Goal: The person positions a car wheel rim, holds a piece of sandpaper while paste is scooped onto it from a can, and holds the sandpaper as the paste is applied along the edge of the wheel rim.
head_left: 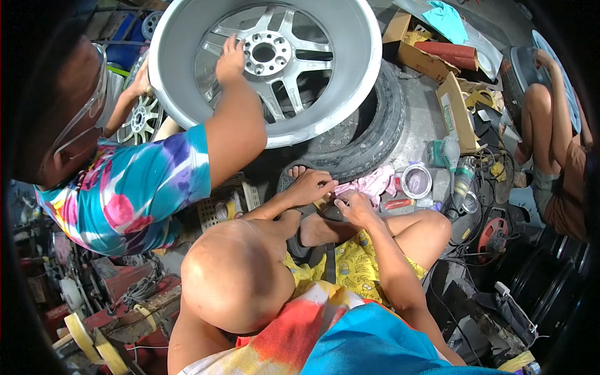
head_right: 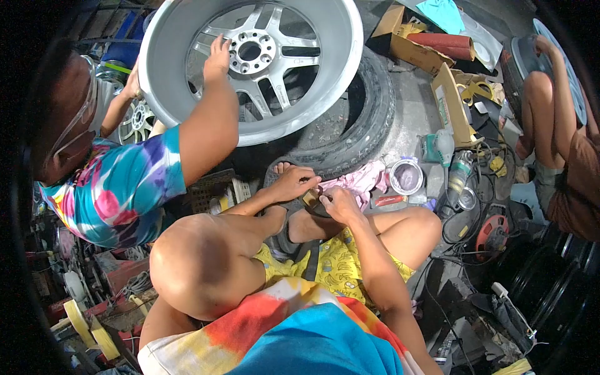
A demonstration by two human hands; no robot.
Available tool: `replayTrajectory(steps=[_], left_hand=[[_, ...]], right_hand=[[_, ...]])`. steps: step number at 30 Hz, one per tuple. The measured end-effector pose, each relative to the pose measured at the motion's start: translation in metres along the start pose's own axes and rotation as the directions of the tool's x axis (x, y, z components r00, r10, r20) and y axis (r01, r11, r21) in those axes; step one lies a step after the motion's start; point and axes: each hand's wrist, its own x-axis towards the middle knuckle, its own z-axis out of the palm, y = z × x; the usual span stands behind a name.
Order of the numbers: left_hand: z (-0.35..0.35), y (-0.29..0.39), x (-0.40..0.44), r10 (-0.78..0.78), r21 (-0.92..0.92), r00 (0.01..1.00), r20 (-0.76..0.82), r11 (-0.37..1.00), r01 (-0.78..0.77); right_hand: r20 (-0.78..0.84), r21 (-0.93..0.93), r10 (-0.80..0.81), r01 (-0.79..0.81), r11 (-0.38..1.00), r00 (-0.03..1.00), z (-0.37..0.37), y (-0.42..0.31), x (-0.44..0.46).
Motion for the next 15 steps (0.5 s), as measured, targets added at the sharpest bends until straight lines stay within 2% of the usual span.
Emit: replayTrajectory(steps=[15], left_hand=[[-0.004, 0.006, -0.001, -0.039, 0.025, 0.998, 0.042, 0.999, 0.038]], right_hand=[[-0.004, -0.011, -0.008, 0.008, 1.0, 1.0, 0.009, 0.011, 0.002]])
